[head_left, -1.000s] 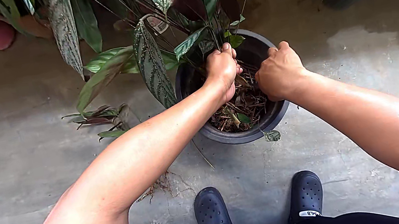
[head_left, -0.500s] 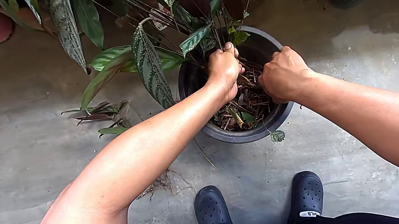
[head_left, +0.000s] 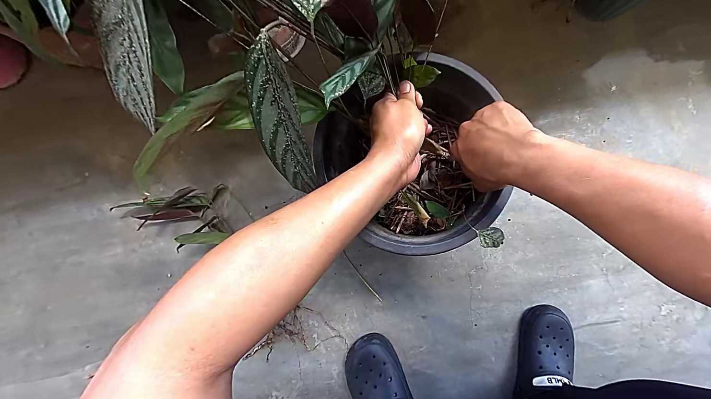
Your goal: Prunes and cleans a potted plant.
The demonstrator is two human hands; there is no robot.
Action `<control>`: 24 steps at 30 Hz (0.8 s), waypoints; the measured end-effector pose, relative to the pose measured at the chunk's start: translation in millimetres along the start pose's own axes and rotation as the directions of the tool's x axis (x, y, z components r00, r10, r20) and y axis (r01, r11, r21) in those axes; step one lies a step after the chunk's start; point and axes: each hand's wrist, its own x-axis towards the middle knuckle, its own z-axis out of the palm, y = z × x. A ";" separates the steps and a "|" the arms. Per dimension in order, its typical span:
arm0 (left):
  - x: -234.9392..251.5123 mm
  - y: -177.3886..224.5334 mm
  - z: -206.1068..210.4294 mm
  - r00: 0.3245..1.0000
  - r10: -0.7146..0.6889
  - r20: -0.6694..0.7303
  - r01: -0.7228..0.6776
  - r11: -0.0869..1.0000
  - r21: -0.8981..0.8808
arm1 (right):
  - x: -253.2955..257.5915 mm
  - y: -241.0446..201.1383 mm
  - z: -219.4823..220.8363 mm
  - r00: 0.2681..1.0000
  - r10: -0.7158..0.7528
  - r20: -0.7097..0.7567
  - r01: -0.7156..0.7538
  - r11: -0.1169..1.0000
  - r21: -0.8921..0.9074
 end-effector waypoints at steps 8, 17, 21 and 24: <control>-4.7 2.1 6.8 1.000 -0.006 -0.008 0.006 1.000 -0.006 | 20.8 1.4 9.2 1.000 0.014 -0.019 -0.016 0.996 -0.090; 4.1 0.6 2.6 0.999 0.024 -0.043 -0.023 1.000 0.012 | 12.2 4.2 11.1 0.998 -0.024 -0.060 0.028 0.997 0.077; 6.1 0.3 -1.2 0.998 0.010 -0.058 -0.011 1.000 -0.003 | 10.3 3.7 9.6 1.000 -0.005 -0.028 0.007 0.997 0.080; 2.9 1.9 1.7 0.999 -0.006 -0.033 0.005 1.000 -0.019 | 14.4 0.1 4.5 0.998 0.068 0.008 -0.068 0.996 0.065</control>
